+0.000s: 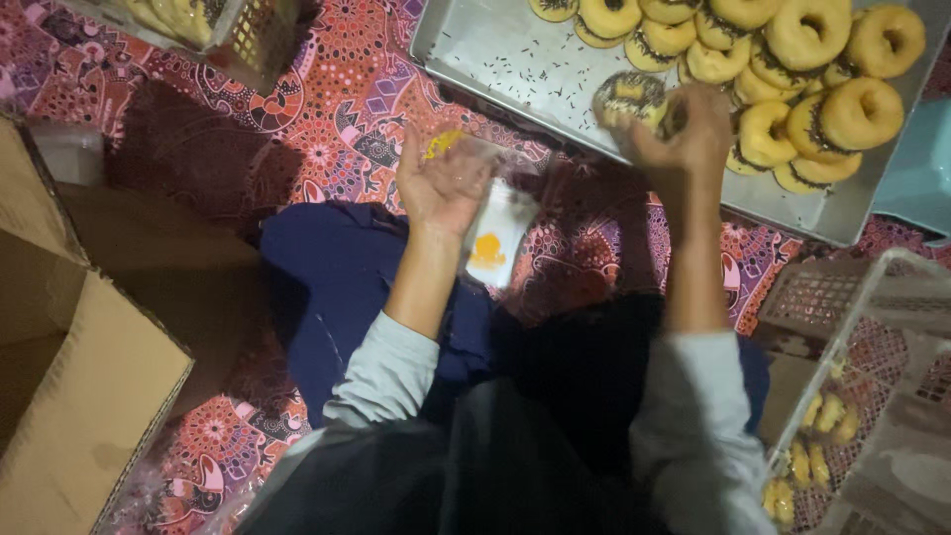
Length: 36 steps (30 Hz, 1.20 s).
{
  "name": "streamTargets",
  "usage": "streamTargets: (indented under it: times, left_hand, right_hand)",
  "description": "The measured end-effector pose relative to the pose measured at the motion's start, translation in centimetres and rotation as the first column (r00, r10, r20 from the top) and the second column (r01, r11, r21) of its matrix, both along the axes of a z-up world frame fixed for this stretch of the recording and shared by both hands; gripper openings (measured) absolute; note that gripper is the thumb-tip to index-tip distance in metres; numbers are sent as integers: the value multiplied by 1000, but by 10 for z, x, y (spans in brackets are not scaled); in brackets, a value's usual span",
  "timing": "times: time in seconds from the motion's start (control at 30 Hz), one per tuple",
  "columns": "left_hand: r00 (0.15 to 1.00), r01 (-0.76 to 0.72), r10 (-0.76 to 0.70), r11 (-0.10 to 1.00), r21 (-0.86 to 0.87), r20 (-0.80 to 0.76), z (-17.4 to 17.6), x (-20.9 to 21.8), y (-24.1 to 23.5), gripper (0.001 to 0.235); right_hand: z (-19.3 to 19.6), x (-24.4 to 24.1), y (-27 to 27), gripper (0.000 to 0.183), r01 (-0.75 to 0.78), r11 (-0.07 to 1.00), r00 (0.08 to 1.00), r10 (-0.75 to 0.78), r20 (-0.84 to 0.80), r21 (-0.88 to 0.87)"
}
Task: The person sits on the floor and repeatedly picks donuts from a metal tray, places each into a small plastic bag, and sets the bagged donuts into a nearby crate. The process continues with multiple donuts handled one at a time.
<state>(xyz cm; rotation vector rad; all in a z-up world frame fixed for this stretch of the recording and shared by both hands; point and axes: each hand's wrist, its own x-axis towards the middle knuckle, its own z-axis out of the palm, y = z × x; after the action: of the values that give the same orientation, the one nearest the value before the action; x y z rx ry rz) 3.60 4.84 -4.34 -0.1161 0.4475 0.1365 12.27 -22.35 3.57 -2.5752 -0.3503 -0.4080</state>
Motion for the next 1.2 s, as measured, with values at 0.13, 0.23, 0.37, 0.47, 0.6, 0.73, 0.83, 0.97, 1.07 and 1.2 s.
streamTargets:
  times: [0.13, 0.23, 0.37, 0.47, 0.6, 0.73, 0.83, 0.97, 1.07, 1.2]
  left_hand:
    - [981, -126, 142, 985, 119, -133, -6, 3, 1, 59]
    - [957, -202, 206, 979, -38, 205, -1, 2, -16, 56]
    - [941, -202, 160, 973, 116, 298, 13, -5, -41, 62]
    - [979, -154, 125, 971, 183, 163, 27, -10, -50, 77]
    - [998, 22, -63, 599, 801, 20, 53, -46, -67, 91]
    - [949, -255, -1, -588, 767, 315, 70, -102, -36, 93]
    - [947, -320, -268, -733, 600, 177, 73, -124, 2, 77]
    - [967, -213, -66, -741, 637, 246, 83, -154, 29, 23]
    - [974, -19, 181, -525, 851, 134, 90, -190, 41, 8]
    - [942, 163, 304, -50, 985, -140, 90, -226, 54, 14]
  right_hand:
    - [24, -73, 22, 43, 14, 588, 840, 432, -328, 809]
    - [19, -123, 61, 54, 106, 269, 772, 585, -250, 957]
    - [10, -141, 102, 59, -142, 804, 976, 211, -53, 577]
    - [11, -136, 111, 58, -175, 913, 977, 116, 177, 368]
    - [4, -125, 110, 49, -201, 894, 976, 147, 162, 400]
    - [-16, -126, 109, 48, -50, 779, 943, 242, -226, 625]
    - [-25, -145, 119, 42, -122, 582, 826, 509, -243, 804]
    - [-4, -167, 138, 24, -252, 697, 785, 553, -280, 671]
    - [24, -186, 153, 23, -164, 746, 740, 526, -419, 646]
    - [56, -214, 172, 22, -422, 669, 783, 610, -126, 612]
